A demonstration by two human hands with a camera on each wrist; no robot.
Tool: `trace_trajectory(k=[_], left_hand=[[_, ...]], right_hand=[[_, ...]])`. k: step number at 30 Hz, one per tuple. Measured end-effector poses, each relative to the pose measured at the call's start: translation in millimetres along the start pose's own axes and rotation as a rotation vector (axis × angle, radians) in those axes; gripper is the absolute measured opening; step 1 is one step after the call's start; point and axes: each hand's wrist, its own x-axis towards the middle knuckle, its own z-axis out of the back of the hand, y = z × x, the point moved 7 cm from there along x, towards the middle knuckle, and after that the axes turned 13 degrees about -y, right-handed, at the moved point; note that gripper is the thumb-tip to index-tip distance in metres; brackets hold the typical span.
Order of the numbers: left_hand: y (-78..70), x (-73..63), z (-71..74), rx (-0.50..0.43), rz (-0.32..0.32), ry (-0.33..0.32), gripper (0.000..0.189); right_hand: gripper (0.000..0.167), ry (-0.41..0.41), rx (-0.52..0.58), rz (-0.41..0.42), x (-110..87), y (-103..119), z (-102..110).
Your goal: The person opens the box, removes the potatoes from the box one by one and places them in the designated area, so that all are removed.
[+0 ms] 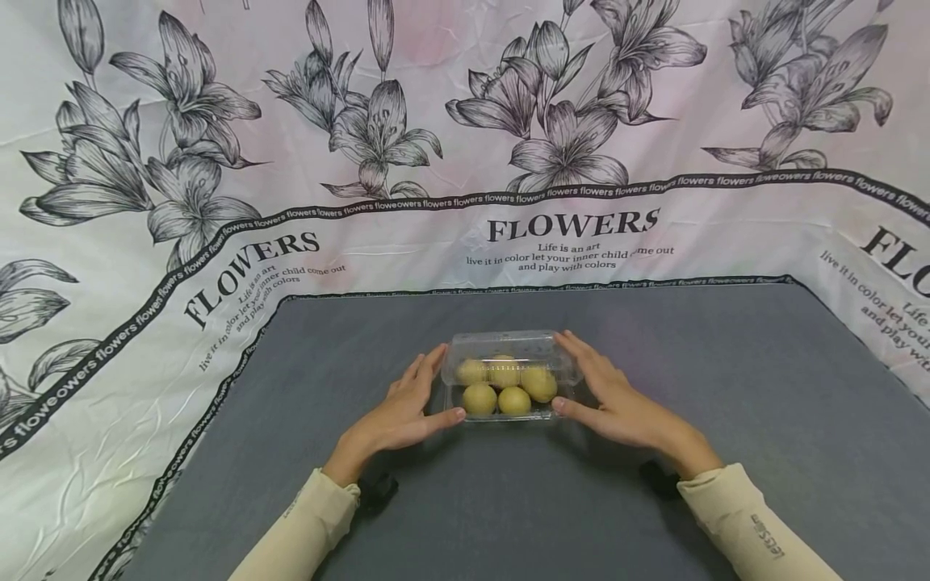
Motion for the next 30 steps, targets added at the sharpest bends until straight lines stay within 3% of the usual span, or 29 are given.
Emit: trace_trajectory(k=[9,30], left_hand=[[2.3,0.1,1.2,0.006,0.024,0.017,0.099],[4.0,2.7,-0.7,0.021,-0.007,0.014,0.094]], right_hand=[[0.092,-0.06,0.051,0.066,7.9,4.8,4.3],[0.089,-0.162,0.179,0.019,19.4,1.8,10.8]])
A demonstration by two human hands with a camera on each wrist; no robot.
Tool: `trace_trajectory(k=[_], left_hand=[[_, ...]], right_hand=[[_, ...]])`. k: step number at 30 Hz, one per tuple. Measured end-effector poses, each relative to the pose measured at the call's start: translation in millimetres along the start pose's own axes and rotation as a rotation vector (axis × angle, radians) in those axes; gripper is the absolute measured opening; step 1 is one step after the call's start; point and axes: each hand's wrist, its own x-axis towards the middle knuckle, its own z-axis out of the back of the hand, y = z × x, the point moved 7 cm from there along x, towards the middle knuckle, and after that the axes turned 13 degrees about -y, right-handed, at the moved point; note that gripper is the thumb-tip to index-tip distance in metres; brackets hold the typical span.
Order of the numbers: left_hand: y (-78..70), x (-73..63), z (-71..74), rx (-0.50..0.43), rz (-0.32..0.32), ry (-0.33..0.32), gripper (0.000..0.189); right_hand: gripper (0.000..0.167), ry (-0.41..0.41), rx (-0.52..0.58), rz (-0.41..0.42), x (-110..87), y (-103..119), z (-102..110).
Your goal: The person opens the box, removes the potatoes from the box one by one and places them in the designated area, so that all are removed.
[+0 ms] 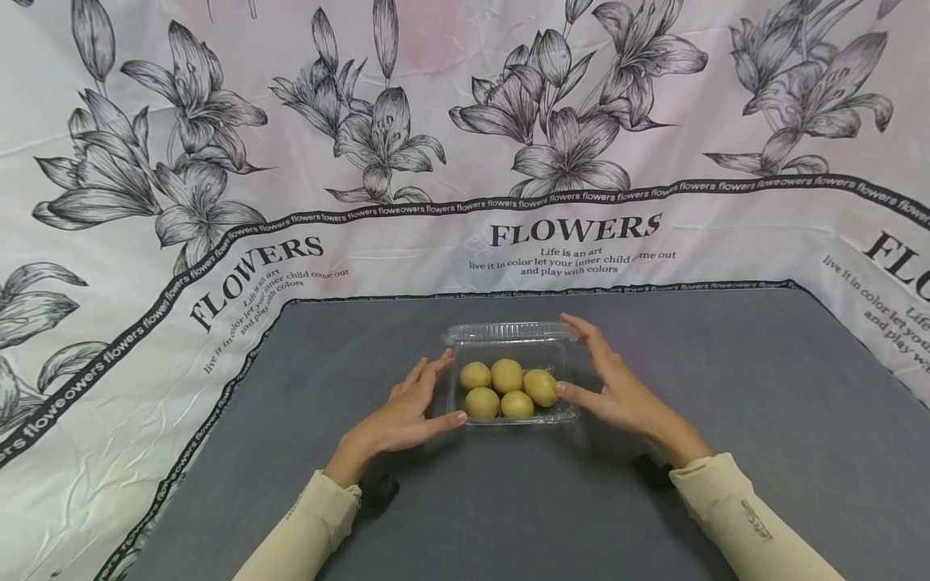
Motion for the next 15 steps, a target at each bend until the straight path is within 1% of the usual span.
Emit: trace_trajectory(k=[3,10,15], left_hand=[[0.9,-0.2,-0.9,0.002,0.001,0.003,0.094],[2.1,0.0,-1.3,-0.006,-0.008,0.007,0.092],[2.3,0.9,-0.8,-0.002,-0.024,0.001,0.092]], right_hand=[[0.091,-0.012,0.013,0.013,1.5,-0.6,0.2],[0.092,-0.041,0.053,0.077,7.9,1.4,0.7],[0.091,-0.046,0.11,0.078,11.3,1.4,1.2]])
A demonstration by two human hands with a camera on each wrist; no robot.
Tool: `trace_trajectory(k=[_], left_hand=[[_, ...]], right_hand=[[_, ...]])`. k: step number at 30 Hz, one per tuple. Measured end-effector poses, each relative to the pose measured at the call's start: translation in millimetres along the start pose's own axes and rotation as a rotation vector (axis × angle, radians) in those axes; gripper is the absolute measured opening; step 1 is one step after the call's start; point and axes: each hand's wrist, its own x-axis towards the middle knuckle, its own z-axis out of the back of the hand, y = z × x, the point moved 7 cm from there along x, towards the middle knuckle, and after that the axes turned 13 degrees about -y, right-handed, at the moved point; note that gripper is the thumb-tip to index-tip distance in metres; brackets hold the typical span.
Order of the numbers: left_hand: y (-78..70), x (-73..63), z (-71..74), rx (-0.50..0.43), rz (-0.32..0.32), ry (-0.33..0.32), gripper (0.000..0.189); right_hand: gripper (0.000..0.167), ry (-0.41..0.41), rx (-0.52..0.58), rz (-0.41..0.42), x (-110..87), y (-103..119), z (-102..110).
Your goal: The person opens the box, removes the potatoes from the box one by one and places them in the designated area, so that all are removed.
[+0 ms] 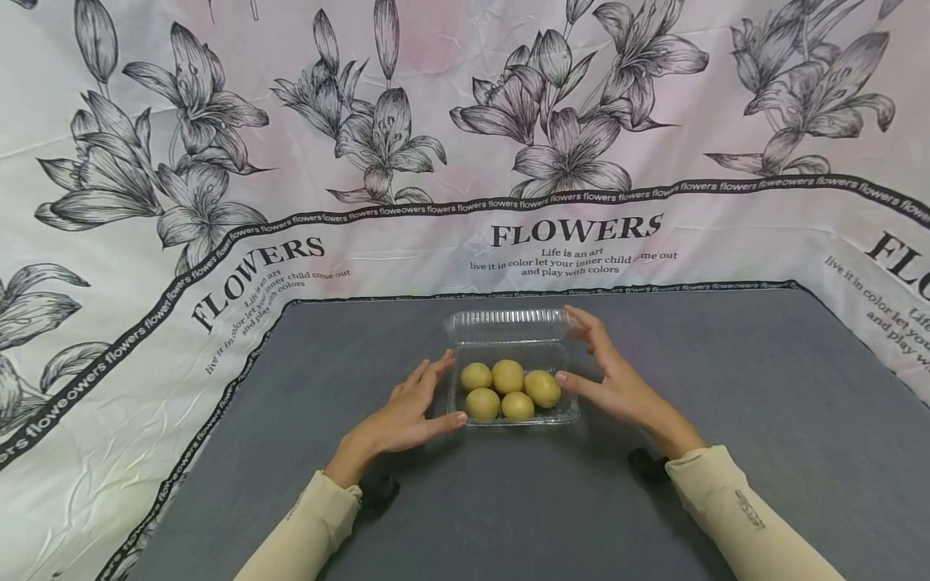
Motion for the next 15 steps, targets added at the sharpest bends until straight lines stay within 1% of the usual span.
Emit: trace_trajectory(k=[4,9,15], left_hand=[[-0.6,0.1,0.4,-0.004,-0.011,-0.004,0.091],[-1.0,-0.5,0.9,-0.013,-0.009,-0.005,0.091],[-2.0,-0.8,1.4,-0.018,-0.012,-0.004,0.091]], right_hand=[[0.089,-0.004,0.027,-0.005,2.1,-0.2,0.7],[0.089,-0.001,0.056,-0.022,4.4,-0.8,1.4],[0.096,-0.008,0.08,-0.031,8.7,-3.4,0.9]])
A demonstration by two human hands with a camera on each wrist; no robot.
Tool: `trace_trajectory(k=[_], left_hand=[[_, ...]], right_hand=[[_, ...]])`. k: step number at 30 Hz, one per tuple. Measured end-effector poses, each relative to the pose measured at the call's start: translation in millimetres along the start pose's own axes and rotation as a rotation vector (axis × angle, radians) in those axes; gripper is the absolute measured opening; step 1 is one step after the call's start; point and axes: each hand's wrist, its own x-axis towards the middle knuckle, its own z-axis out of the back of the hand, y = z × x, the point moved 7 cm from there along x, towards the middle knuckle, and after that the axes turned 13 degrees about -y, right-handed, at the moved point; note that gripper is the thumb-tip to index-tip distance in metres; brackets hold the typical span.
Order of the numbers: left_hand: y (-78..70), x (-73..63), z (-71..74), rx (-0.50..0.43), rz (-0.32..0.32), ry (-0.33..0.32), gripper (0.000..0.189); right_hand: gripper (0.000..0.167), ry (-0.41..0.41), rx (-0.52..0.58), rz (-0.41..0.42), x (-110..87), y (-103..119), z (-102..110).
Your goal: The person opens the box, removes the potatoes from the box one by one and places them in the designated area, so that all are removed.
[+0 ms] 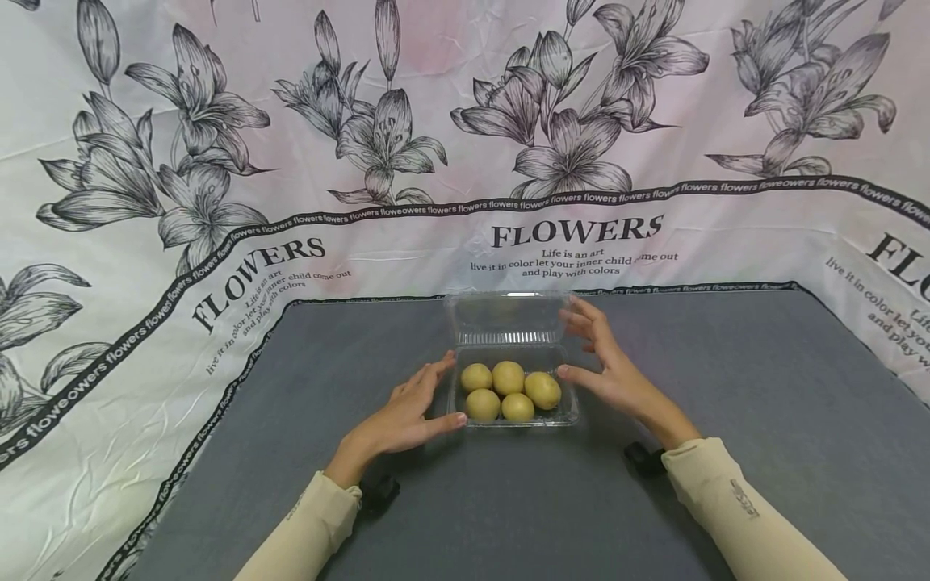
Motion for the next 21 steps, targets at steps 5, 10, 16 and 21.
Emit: trace_trajectory(k=[5,10,16,21], left_hand=[[1.2,-0.2,-0.1,0.004,0.005,0.001,0.091],[2.1,-1.1,-0.1,0.01,0.013,0.007,0.091],[2.3,-1.7,-0.7,0.022,0.029,0.017,0.092],[1.4,-1.7,-0.9,0.02,0.029,0.021,0.091]], right_hand=[[0.104,-0.011,0.011,-0.004,4.2,-3.2,-1.1],[0.106,-0.007,-0.001,-0.031,8.3,-8.4,-2.7],[0.104,-0.001,0.002,-0.061,10.8,-11.8,-4.8],[0.104,0.002,0.048,-0.088,13.2,-14.4,-6.1]])
